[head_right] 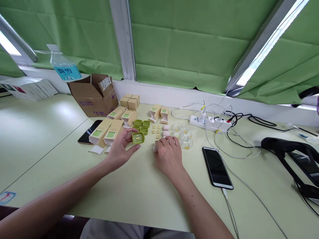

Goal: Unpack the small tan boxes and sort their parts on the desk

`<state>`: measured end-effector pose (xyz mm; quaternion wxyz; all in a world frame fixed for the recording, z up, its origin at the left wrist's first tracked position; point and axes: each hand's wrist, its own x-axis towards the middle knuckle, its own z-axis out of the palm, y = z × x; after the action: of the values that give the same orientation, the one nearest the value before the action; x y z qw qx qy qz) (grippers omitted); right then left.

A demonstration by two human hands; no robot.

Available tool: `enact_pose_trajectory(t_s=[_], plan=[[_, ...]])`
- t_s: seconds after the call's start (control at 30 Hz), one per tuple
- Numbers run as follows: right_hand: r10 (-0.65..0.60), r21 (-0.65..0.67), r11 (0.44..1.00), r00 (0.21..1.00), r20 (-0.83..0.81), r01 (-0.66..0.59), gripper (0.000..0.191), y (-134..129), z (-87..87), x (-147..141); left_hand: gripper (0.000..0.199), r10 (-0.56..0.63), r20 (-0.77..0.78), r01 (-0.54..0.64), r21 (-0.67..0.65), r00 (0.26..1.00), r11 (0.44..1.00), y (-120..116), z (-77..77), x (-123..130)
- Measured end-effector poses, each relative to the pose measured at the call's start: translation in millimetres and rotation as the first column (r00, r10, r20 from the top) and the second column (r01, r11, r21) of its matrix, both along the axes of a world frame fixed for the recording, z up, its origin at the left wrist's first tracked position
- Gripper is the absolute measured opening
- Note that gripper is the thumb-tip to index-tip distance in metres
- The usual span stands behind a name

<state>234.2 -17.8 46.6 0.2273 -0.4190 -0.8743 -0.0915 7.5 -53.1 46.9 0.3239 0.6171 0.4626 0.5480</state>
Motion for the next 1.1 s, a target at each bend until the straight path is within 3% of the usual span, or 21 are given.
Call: enact_pose_trajectory(t_s=[0.2,0.3,0.4,0.53,0.67,0.93,1.1], plan=[[0.051,0.102,0.994,0.982,-0.181,-0.033,0.030,-3,6.6,8,0.044,-0.057,0.002,0.057,-0.021,0.998,0.998,-2,2.9,2],[0.182,0.233,0.967,0.914,-0.364,-0.100,0.026,-8,12.4,7,0.042,-0.089,-0.006,0.089,-0.031,0.996,0.996,-4,2.4,3],[0.304,0.324,0.932,0.838,-0.453,-0.163,0.034,-16,16.9,1,0.042,-0.129,-0.040,0.128,-0.030,0.991,0.991,-6,0.6,4],[0.303,0.324,0.931,0.846,-0.438,-0.166,0.043,-26,17.2,-10,0.043,-0.124,-0.197,0.132,0.029,0.972,0.991,-12,-0.7,7],[0.284,0.310,0.937,0.872,-0.399,-0.163,0.038,-30,15.3,-15,0.043,-0.102,-0.348,0.157,0.134,0.932,0.978,-20,1.0,12],[0.308,0.287,0.939,0.834,-0.458,-0.189,0.024,-33,21.3,-16,0.044,-0.047,-0.498,0.188,0.237,0.866,0.953,-23,-1.3,13],[0.309,0.352,0.922,0.855,-0.416,-0.161,0.025,-32,20.9,-20,0.049,-0.036,-0.513,0.211,0.287,0.858,0.935,-21,-5.3,10]])
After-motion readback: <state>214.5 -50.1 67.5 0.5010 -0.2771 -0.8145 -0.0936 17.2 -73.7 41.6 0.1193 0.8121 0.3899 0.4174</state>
